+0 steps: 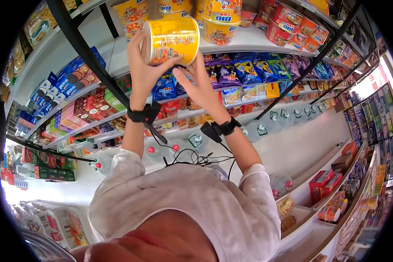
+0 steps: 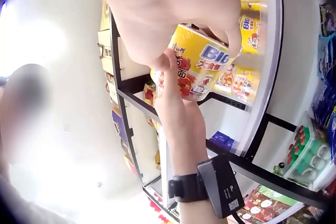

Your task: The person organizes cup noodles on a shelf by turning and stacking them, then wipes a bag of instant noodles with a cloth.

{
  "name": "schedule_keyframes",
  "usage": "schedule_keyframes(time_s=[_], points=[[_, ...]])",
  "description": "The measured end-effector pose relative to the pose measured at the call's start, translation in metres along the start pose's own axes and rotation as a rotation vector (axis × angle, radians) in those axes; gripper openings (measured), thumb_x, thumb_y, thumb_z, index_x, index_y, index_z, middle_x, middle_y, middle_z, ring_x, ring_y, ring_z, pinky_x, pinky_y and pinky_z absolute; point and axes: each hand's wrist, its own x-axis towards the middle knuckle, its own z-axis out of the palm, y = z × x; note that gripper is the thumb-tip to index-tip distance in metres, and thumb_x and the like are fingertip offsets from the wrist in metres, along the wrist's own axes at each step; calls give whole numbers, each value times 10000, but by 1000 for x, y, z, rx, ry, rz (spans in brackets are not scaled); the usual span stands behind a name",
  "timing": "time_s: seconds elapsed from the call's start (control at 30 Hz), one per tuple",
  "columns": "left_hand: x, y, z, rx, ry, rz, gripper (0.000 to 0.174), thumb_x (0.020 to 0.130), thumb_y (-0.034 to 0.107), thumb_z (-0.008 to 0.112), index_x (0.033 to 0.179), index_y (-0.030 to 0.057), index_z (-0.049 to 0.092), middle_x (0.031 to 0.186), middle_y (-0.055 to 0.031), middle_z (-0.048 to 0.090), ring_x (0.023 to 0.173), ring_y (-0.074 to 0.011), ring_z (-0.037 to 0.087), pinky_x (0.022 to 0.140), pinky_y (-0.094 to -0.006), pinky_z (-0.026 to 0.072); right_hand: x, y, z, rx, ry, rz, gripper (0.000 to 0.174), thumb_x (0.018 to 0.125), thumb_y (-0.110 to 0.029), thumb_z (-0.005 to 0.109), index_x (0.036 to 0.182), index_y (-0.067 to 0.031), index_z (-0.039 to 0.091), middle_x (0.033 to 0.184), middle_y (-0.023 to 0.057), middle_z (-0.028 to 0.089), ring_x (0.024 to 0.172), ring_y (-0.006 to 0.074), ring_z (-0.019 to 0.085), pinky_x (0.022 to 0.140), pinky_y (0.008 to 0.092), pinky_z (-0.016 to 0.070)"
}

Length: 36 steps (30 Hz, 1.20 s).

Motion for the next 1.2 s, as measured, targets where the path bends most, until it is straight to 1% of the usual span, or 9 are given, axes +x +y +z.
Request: schedule_keyframes(time_s=[0.07,0.23,0.3,0.4,0.47,0.7,0.9,0.93,1.2], points=[[18,-9,-1,239,-27,148,882,646,329,955,1366,6,561,1411,-222,488,1368,-350,458,1054,-442,474,13,8,-5,116,-38,77,683,1020,-144,573,1560,-73,160,1464,184,467,1356,252,477,1123,417,413],[41,-50,13,-47,-156,-193,713,719,308,906,1300,-10,642,1301,-207,609,1218,-272,601,1001,-388,503,35,29,-15,175,-103,169,702,1015,-153,581,1560,-42,152,1397,195,535,1233,236,582,1033,384,472],[47,-60,21,-292,-214,-430,711,726,325,901,1295,-13,643,1275,-207,631,1192,-256,617,979,-371,516,38,31,-20,-11,22,19,693,987,-122,591,1549,-12,202,1382,213,537,1272,270,553,1029,392,477],[57,-78,40,-19,-156,-173,717,680,409,907,1246,26,689,1298,-221,618,1205,-313,596,996,-412,491,53,34,-36,-432,240,-318,648,940,-111,621,1499,18,319,1373,258,524,1330,353,495,1059,423,450],[62,-84,53,195,-167,22,707,652,441,909,1227,79,715,1316,-225,608,1235,-365,561,1052,-465,440,58,31,-46,-566,181,-373,603,932,-112,625,1460,35,373,1373,260,523,1323,377,495,1070,431,436],[62,-104,84,283,-334,53,619,704,375,882,1235,111,706,1312,-161,625,1243,-338,567,1047,-433,448,67,60,-61,-655,131,-369,514,906,-102,635,1386,-1,484,1380,244,525,1291,410,504,1074,453,426],[61,-112,64,92,-345,-62,925,728,448,873,1463,55,473,1429,-234,505,1320,-359,506,1099,-457,421,71,61,-61,-650,115,-322,543,902,-99,638,1408,-3,465,1373,246,525,1276,411,519,1055,449,440],[64,-88,57,-160,-379,-293,1033,732,456,878,1499,-11,368,1461,-257,449,1335,-352,495,1108,-450,425,73,64,-62,-621,124,-306,548,902,-101,639,1413,-6,463,1373,248,525,1270,415,523,1051,449,443],[31,-128,55,-199,-343,-538,1016,746,438,879,1457,-96,387,1348,-281,554,1255,-348,569,1049,-425,484,63,54,-46,-592,145,-333,453,913,-65,638,1352,-17,535,1379,217,537,1270,372,549,1036,415,464]])
